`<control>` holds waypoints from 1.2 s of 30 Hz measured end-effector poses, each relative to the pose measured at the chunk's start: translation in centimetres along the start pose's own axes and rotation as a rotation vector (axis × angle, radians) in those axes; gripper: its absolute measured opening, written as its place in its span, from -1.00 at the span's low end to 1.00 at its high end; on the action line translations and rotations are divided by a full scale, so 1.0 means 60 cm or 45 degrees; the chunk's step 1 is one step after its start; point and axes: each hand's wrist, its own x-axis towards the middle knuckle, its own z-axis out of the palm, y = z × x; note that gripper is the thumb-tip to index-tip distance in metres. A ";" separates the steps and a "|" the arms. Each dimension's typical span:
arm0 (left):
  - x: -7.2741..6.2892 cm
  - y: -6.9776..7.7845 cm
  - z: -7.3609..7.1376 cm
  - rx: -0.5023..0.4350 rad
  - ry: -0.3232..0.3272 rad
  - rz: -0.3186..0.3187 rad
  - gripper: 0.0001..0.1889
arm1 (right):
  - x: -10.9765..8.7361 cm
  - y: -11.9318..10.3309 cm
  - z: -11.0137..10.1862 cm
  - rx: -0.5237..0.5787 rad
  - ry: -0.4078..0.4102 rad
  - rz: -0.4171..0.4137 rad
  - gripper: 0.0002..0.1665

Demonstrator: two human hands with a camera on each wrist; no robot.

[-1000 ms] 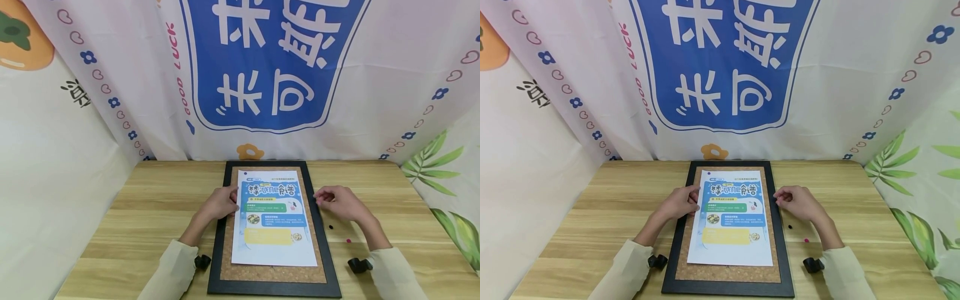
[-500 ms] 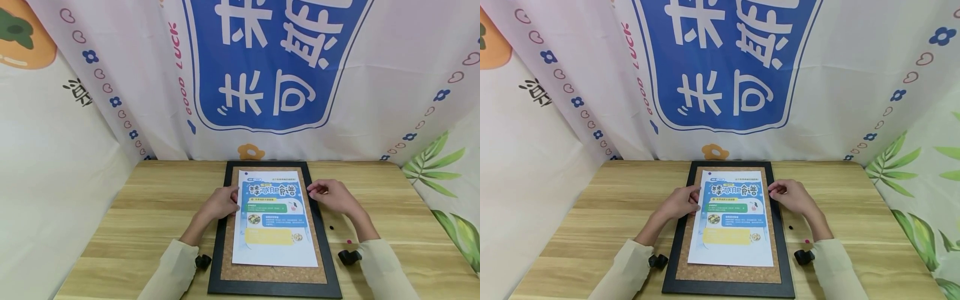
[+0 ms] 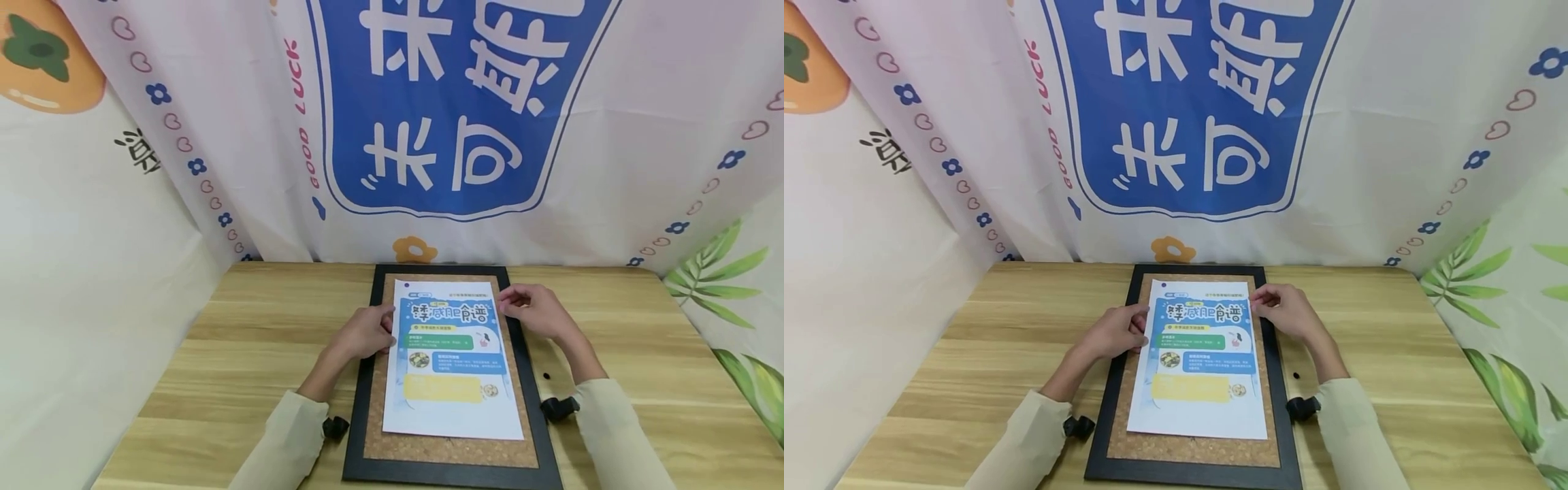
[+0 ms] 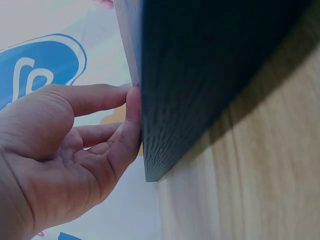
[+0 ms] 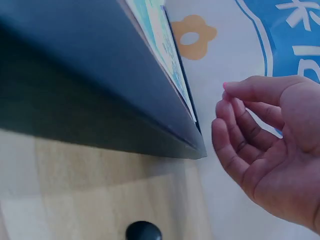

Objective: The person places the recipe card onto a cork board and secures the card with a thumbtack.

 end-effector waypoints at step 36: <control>-0.003 0.002 0.001 -0.017 0.003 -0.020 -0.39 | 0.092 0.016 0.009 -0.115 -0.084 0.036 -0.78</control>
